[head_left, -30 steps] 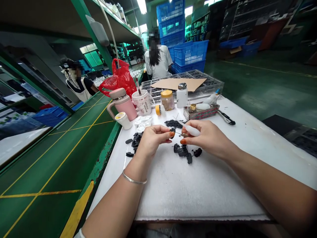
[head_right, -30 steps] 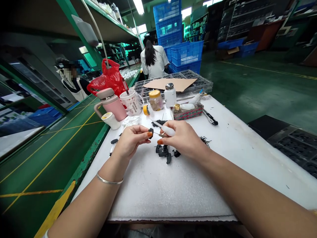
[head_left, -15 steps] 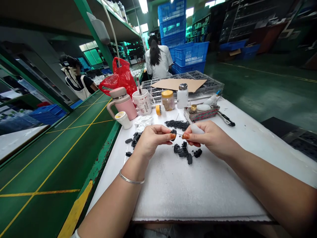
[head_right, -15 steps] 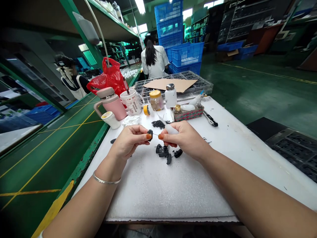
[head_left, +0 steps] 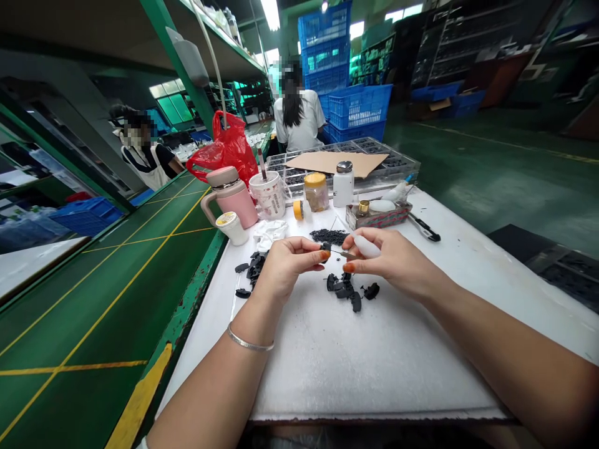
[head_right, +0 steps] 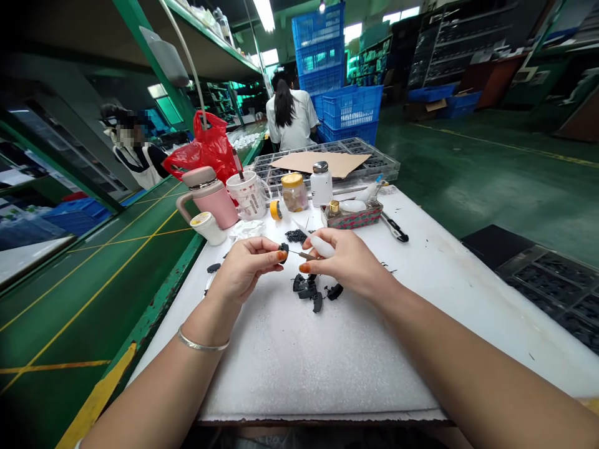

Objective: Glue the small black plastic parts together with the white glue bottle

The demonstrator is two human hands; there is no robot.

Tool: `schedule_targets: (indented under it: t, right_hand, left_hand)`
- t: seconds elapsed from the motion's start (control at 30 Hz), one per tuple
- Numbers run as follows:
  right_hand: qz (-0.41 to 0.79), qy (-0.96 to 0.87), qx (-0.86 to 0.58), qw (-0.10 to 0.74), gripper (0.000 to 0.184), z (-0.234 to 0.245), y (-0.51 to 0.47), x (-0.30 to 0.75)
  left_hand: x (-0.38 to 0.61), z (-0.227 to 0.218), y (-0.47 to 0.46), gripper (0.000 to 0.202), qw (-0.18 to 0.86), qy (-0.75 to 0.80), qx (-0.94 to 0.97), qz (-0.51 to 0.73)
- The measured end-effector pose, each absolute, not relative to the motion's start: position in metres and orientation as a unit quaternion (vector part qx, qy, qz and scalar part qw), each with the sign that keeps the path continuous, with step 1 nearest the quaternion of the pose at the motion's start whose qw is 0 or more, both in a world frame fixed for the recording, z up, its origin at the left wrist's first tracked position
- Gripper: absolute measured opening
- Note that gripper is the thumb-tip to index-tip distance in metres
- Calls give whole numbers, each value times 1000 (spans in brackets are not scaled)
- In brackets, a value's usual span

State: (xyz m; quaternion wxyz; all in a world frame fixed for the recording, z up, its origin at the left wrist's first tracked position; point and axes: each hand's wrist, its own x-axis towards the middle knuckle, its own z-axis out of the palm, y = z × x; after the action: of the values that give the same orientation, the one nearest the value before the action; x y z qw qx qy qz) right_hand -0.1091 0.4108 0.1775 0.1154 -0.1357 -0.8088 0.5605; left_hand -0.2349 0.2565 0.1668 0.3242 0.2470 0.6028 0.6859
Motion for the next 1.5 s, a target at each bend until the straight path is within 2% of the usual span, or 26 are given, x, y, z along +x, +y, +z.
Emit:
schedule_targets:
  t: [0.1,0.2,0.43,0.57,0.67,0.73,0.8,0.87,1.0,1.07,1.13,1.27,1.5]
  right_hand:
    - [446,-863,-164,170,24,180,409,-109]
    - [424,-870,-163,191,25,179,409,-107]
    - [649,-749,-103,85,24,171,414,-106]
    - [759,-643,-95,-26,24,169,414,-108]
    - [807,-572,-110,-102,25,169,414,-109]
    - [812,-561,-118,-114,26,168,414,-109]
    - [792,-592,-121,-86,29,168,415,-110]
    - [739,-662,-122,-24,30,169,416,-111]
    - [560,-809,-138,112,32,176,415,-109]
    - [490,-843,-160,154,29,178,413,-108]
    - [471,-848,-169,174,29,179,412,-107]
    - [569,-800,-139,134,29,176,414,-107]
    - [772,-626,-106,-25,28,172,416,-108]
  left_hand:
    - [-236,166,256,26,320,606,238,688]
    - [-236,168,256,27,323,601,242,690]
    - [-236,177,251,26,350,590,270,675]
    - [-238,180,247,25,381,604,293,636]
    - [-238,178,246,24,411,606,313,605]
    - [-237,175,248,24,400,601,308,620]
    - [-236,174,250,25,375,597,289,647]
    - [-236,173,252,25,353,599,273,665]
    - [-237,174,253,26,318,609,257,680]
    - [-238,174,253,26,310,610,252,684]
    - [-238,174,252,26,312,607,256,684]
    - [-238,176,250,26,328,591,279,681]
    - [-238,180,247,26,356,587,314,656]
